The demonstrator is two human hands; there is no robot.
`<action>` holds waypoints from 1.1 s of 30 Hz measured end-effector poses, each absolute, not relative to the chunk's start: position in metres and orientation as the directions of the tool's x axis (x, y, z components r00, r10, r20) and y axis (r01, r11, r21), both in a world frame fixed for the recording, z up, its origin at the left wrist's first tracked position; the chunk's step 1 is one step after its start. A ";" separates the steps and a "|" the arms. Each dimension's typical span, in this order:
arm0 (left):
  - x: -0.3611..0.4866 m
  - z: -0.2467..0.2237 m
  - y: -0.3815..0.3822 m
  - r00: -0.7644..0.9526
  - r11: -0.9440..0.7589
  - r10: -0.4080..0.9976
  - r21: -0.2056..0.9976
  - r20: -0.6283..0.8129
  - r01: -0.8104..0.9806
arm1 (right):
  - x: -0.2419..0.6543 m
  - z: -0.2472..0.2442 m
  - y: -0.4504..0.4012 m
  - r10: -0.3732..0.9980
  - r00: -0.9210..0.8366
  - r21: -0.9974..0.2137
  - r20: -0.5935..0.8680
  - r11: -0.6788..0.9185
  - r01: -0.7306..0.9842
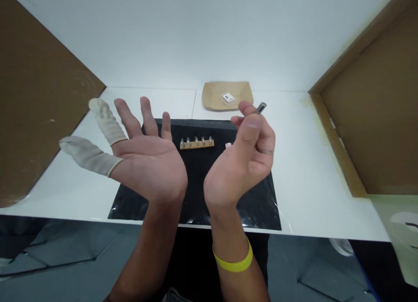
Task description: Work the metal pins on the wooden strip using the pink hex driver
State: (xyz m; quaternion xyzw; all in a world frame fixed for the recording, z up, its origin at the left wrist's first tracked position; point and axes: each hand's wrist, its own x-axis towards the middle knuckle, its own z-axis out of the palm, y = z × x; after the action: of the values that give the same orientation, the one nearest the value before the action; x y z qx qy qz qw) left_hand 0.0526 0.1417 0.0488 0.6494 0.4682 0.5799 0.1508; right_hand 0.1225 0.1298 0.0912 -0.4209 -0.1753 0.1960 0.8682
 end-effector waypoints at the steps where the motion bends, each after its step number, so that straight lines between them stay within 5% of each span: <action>1: 0.055 0.050 0.139 -0.102 -0.516 0.784 0.734 0.612 0.441 | 0.124 0.091 0.130 0.476 0.868 -0.803 0.139 0.568 -0.182; 9: 0.090 0.070 0.124 -0.219 -0.339 0.916 0.940 0.336 0.025 | 0.115 0.095 0.135 0.410 0.886 -0.750 0.216 0.651 -0.118; 13: 0.095 0.084 0.127 -0.405 -0.411 0.877 0.843 0.260 -0.348 | 0.124 0.085 0.139 0.451 0.854 -0.761 0.259 0.640 -0.107; 16: 0.088 0.095 0.128 -0.372 -0.362 0.912 0.759 0.170 -0.541 | 0.140 0.080 0.137 0.495 0.817 -0.767 0.295 0.633 -0.106; 33: 0.108 0.089 0.121 -0.315 -0.303 0.940 0.749 0.133 -0.590 | 0.129 0.084 0.130 0.486 0.827 -0.754 0.283 0.646 -0.121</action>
State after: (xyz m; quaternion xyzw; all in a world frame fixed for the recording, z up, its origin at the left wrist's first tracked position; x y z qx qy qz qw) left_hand 0.1084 0.1209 0.0890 0.2911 0.3008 0.7529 0.5079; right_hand 0.1295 0.1300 0.0840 -0.3837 -0.2373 0.1733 0.8755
